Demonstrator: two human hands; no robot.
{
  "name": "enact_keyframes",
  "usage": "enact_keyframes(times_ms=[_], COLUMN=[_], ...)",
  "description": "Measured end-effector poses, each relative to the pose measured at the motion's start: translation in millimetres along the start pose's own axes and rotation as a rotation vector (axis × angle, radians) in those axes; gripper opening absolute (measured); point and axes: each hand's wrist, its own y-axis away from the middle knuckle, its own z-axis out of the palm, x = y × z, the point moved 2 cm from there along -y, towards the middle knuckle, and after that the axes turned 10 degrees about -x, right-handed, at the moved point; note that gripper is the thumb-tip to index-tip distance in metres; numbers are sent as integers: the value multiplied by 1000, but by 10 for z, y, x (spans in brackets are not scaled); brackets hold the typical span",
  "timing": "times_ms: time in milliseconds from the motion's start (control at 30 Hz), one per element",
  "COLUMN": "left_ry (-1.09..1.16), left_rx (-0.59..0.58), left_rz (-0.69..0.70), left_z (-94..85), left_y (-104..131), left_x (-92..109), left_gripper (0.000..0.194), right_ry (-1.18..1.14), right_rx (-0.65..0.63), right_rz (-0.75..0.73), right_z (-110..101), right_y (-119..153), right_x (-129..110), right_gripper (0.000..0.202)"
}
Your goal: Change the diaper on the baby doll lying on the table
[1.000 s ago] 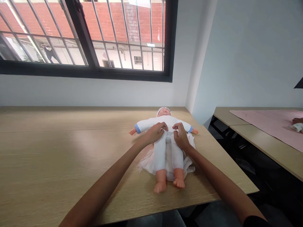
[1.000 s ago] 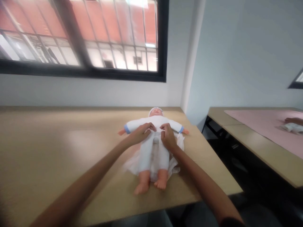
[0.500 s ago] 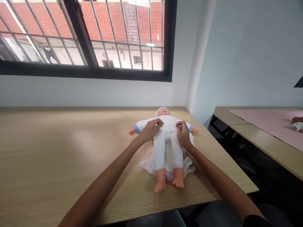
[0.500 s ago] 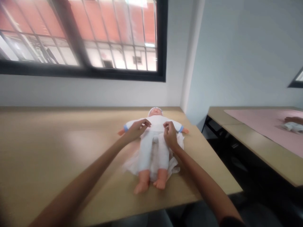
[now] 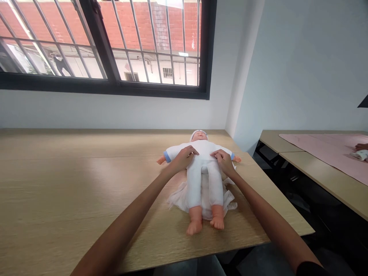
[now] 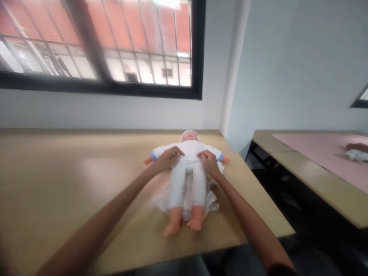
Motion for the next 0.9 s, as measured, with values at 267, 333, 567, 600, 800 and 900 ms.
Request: enact_keyframes(times_ms=[267, 333, 567, 600, 800, 900], left_ry=[-27, -26, 40, 111, 644, 705], left_rx=[-63, -91, -132, -98, -106, -113], left_rz=[-38, -33, -39, -41, -46, -20], left_z=[12, 10, 7, -2, -64, -96], left_y=[-1, 8, 18, 13, 17, 33], left_x=[37, 56, 138, 151, 248, 268], left_gripper=[23, 24, 24, 22, 25, 25], right_ry=[28, 38, 94, 146, 714, 806], right_rx=[-24, -30, -1, 5, -120, -94], right_rz=[-13, 5, -7, -66, -475, -491], right_z=[0, 0, 25, 35, 158, 164], right_y=[5, 13, 64, 78, 175, 179], right_x=[-25, -28, -148, -198, -377, -333], right_gripper=[35, 40, 44, 37, 44, 53])
